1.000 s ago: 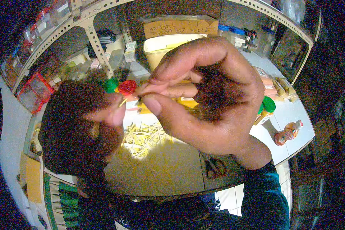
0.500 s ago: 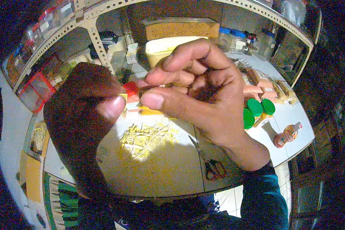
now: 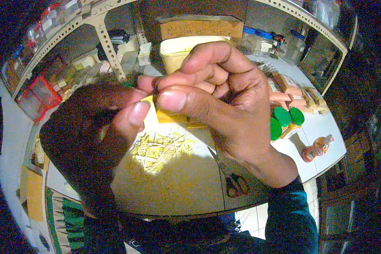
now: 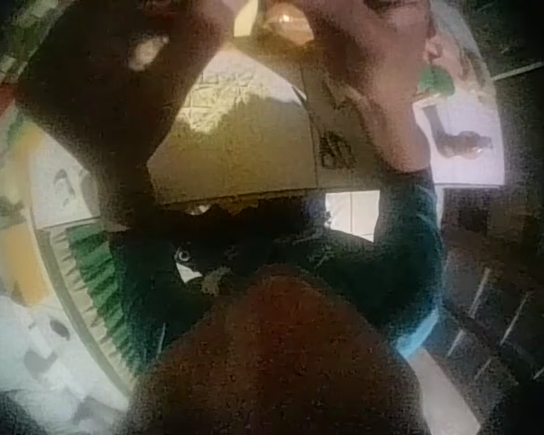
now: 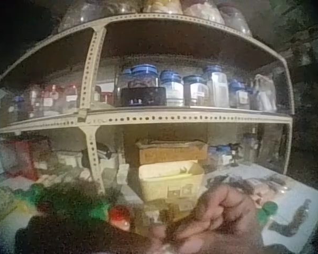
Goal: Cutting yellow strips and assembling small pharmaceutical components.
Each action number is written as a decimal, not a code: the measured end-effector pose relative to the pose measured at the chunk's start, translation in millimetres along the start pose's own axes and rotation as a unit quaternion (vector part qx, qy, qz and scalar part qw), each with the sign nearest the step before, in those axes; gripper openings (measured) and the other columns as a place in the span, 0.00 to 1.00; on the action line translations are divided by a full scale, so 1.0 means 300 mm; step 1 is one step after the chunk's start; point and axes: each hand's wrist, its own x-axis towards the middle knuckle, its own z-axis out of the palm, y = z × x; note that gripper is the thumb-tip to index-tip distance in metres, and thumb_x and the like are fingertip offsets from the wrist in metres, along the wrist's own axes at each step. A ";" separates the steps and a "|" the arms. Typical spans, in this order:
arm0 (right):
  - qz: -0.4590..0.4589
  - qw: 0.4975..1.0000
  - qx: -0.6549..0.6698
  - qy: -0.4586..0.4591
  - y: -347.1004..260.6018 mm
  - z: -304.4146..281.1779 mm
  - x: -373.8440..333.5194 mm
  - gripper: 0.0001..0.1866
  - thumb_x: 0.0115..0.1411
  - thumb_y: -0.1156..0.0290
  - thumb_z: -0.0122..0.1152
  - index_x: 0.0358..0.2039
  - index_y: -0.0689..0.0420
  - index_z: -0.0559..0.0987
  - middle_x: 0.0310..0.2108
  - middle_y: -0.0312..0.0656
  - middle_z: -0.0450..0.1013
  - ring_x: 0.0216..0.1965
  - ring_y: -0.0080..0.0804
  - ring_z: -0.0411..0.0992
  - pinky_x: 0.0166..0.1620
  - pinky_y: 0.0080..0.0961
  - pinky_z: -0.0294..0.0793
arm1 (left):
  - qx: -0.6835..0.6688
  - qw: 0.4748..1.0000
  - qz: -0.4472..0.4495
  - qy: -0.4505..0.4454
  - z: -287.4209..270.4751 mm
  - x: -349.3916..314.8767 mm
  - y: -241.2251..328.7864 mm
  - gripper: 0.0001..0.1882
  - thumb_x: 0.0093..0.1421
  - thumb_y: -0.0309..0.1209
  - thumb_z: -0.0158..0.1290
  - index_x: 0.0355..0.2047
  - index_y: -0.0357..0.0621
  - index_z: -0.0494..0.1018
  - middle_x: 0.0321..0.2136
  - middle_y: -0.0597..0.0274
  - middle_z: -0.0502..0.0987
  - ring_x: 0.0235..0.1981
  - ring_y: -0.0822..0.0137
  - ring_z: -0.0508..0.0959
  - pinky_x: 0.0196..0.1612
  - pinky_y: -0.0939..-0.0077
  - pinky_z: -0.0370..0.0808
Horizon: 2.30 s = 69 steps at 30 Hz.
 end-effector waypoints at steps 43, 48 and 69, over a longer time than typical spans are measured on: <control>-0.138 0.970 -0.202 0.009 0.016 0.011 -0.020 0.22 0.41 0.77 0.72 0.27 0.56 0.63 0.24 0.34 0.66 0.31 0.32 0.75 0.43 0.40 0.77 | 0.186 0.973 0.124 0.065 0.009 -0.051 -0.001 0.11 0.42 0.23 0.63 0.29 0.45 0.78 0.28 0.58 0.79 0.31 0.65 0.79 0.40 0.73 0.75; -0.132 0.973 -0.188 0.029 0.019 0.020 -0.022 0.22 0.40 0.77 0.73 0.26 0.56 0.63 0.24 0.33 0.65 0.27 0.21 0.69 0.40 0.29 0.76 | 0.150 0.980 0.110 0.067 0.010 -0.056 -0.003 0.12 0.44 0.22 0.62 0.31 0.45 0.77 0.30 0.58 0.79 0.33 0.64 0.79 0.42 0.70 0.74; -0.168 0.931 -0.321 -0.051 -0.011 -0.049 0.028 0.17 0.48 0.78 0.63 0.39 0.63 0.70 0.40 0.49 0.71 0.46 0.42 0.71 0.48 0.37 0.73 | 0.161 0.985 -0.036 -0.058 -0.066 0.016 -0.028 0.07 0.49 0.28 0.58 0.28 0.41 0.77 0.27 0.60 0.79 0.29 0.70 0.79 0.37 0.77 0.74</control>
